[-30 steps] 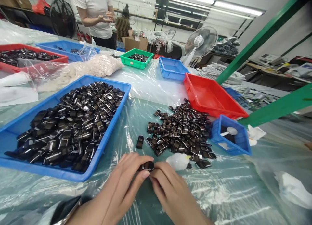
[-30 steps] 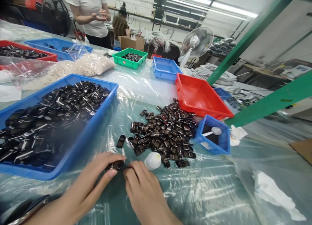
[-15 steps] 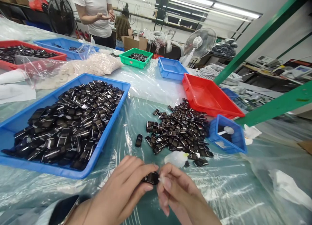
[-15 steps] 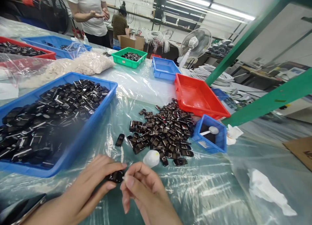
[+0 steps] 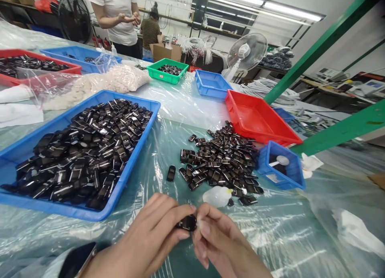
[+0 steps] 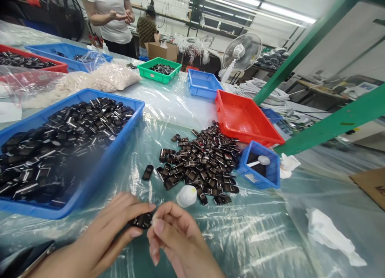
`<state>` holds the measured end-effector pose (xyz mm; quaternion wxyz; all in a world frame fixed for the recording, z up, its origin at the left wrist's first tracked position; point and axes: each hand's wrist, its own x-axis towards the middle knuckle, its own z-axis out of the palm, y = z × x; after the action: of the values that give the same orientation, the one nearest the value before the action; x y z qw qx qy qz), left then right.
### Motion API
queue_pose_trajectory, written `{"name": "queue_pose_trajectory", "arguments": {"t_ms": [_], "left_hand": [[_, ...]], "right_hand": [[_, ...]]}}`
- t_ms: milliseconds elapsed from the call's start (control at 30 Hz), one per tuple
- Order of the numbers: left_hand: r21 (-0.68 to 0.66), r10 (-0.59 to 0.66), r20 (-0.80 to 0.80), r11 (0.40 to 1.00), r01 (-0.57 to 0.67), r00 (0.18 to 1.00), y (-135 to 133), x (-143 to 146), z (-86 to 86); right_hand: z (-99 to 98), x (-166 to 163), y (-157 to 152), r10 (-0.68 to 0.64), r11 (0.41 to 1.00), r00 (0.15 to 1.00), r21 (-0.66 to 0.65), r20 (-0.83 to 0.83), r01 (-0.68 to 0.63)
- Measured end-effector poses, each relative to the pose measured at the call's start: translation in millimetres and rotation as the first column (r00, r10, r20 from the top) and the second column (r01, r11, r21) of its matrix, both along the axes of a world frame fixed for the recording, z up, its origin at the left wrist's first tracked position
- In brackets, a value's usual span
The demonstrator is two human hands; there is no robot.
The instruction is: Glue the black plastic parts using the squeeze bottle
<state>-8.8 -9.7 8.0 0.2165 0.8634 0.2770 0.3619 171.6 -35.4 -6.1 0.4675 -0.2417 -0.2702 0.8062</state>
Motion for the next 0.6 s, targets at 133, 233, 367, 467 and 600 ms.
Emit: {"name": "queue_pose_trajectory", "arguments": {"t_ms": [133, 233, 367, 467, 600], "left_hand": [[0.062, 0.036, 0.024, 0.997, -0.037, 0.999, 0, 0, 3.6], [0.052, 0.026, -0.011, 0.998, -0.026, 1.000, -2, 0, 8.0], [0.082, 0.021, -0.002, 0.996, -0.021, 1.000, -4, 1, 5.6], [0.087, 0.034, 0.062, 0.995, -0.039, 0.998, -5, 2, 1.4], [0.013, -0.033, 0.008, 0.999, 0.033, 0.999, -4, -2, 6.1]], "right_hand": [[-3.0, -2, -1, 0.023, 1.000, 1.000, 0.000, -0.021, -0.023], [2.8, 0, -3, 0.045, 0.999, 0.999, -0.016, -0.031, -0.045], [18.2, 5, -6, 0.097, 0.986, 0.994, -0.144, 0.059, -0.088], [17.7, 7, -6, 0.128, 0.973, 0.990, -0.200, 0.051, -0.115], [0.3, 5, -5, 0.148, 0.979, 0.987, -0.130, -0.070, -0.156]]}}
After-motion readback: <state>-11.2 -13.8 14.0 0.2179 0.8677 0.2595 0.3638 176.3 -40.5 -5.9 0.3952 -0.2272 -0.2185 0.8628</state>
